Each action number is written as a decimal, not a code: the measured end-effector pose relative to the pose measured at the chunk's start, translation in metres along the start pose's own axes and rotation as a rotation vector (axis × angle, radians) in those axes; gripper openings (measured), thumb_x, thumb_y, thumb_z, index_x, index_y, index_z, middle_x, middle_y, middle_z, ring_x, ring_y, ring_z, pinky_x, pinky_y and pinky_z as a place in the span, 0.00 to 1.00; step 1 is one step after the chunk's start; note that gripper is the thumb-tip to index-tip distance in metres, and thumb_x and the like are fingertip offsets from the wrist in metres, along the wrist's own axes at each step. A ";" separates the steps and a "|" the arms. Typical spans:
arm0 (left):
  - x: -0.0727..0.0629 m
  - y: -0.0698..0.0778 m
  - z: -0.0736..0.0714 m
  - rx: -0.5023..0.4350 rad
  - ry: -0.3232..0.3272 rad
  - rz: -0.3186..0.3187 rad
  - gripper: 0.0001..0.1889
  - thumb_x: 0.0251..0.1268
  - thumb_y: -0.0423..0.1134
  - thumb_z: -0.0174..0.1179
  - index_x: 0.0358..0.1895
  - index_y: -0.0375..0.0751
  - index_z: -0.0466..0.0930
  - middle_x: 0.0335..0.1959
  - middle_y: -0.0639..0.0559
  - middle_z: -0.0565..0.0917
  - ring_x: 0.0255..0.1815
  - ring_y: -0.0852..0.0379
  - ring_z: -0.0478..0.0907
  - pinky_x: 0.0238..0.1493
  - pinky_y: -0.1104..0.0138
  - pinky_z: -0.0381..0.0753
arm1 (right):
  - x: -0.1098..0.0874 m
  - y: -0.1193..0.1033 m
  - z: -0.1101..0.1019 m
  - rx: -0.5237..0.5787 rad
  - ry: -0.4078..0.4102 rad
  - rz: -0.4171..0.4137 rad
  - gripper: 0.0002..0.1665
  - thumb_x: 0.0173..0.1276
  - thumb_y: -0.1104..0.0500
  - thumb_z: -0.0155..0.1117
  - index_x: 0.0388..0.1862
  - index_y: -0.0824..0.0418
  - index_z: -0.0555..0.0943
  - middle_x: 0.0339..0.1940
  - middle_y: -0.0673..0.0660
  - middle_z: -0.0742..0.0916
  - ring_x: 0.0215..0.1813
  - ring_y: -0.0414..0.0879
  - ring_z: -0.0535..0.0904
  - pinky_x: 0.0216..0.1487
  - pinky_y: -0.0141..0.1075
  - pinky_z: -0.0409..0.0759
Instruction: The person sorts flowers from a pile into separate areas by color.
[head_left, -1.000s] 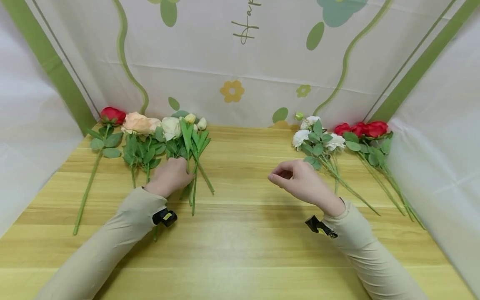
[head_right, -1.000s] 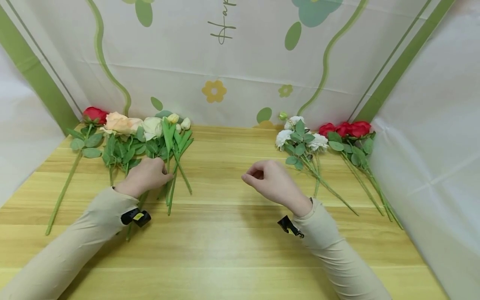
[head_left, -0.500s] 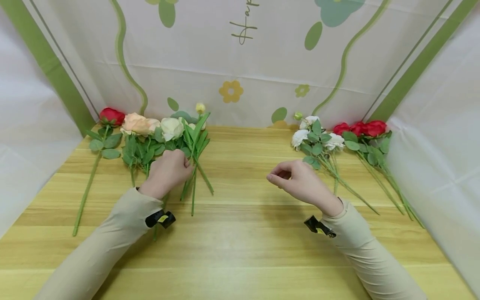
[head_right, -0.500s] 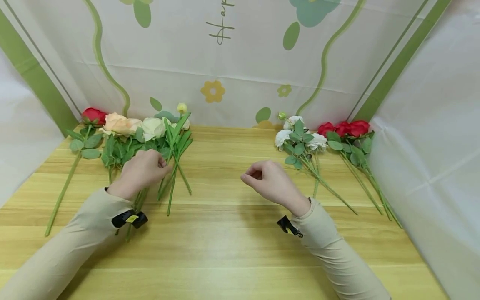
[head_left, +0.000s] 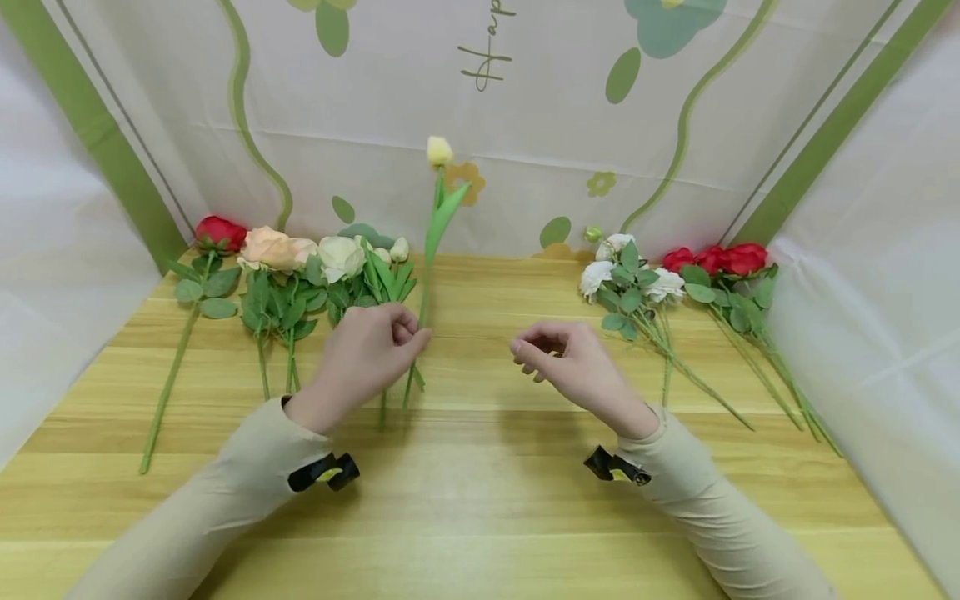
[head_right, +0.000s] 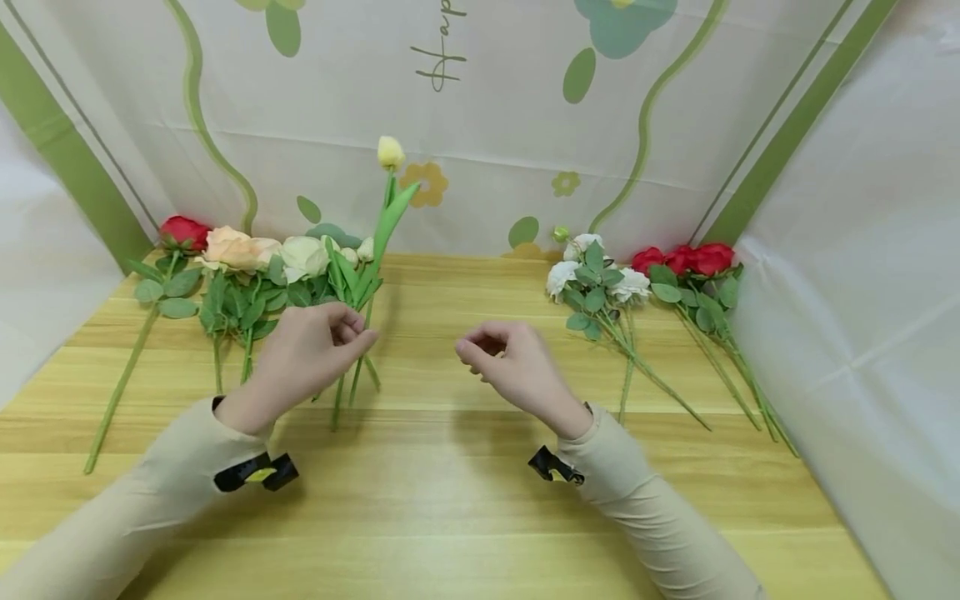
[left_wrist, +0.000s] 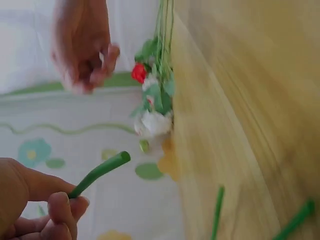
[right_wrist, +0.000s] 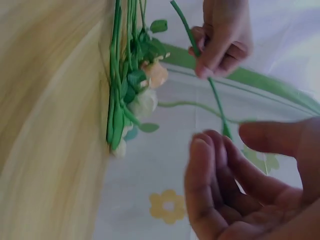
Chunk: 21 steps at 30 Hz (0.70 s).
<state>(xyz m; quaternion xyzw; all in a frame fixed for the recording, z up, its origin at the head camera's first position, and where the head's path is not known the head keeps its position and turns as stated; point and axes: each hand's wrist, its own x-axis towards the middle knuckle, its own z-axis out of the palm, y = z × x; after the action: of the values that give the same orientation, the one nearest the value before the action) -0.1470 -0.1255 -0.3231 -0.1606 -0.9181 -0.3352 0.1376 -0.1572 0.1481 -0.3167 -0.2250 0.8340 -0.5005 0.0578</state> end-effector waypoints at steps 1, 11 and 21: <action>-0.003 0.005 0.001 -0.014 0.023 0.043 0.08 0.64 0.39 0.66 0.29 0.40 0.82 0.21 0.56 0.81 0.16 0.64 0.74 0.20 0.67 0.76 | 0.000 -0.002 0.003 0.027 0.016 -0.011 0.11 0.72 0.53 0.64 0.42 0.59 0.86 0.33 0.54 0.87 0.36 0.56 0.83 0.35 0.45 0.83; -0.024 0.035 0.024 -0.054 0.083 0.310 0.08 0.57 0.35 0.71 0.26 0.42 0.81 0.19 0.59 0.79 0.17 0.69 0.72 0.20 0.73 0.73 | -0.001 -0.020 0.028 0.193 0.068 -0.080 0.14 0.71 0.53 0.66 0.47 0.61 0.86 0.39 0.56 0.88 0.38 0.51 0.83 0.36 0.46 0.83; -0.035 0.045 0.030 0.021 -0.002 0.323 0.11 0.55 0.37 0.74 0.25 0.45 0.78 0.19 0.62 0.77 0.16 0.70 0.68 0.16 0.75 0.67 | -0.002 -0.022 0.041 0.216 0.113 -0.229 0.05 0.69 0.63 0.66 0.37 0.67 0.84 0.33 0.55 0.86 0.32 0.52 0.81 0.32 0.41 0.82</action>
<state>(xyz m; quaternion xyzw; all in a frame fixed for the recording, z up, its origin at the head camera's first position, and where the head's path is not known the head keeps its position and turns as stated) -0.1022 -0.0805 -0.3321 -0.3049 -0.8840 -0.2988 0.1905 -0.1351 0.1073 -0.3176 -0.2826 0.7462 -0.6023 -0.0229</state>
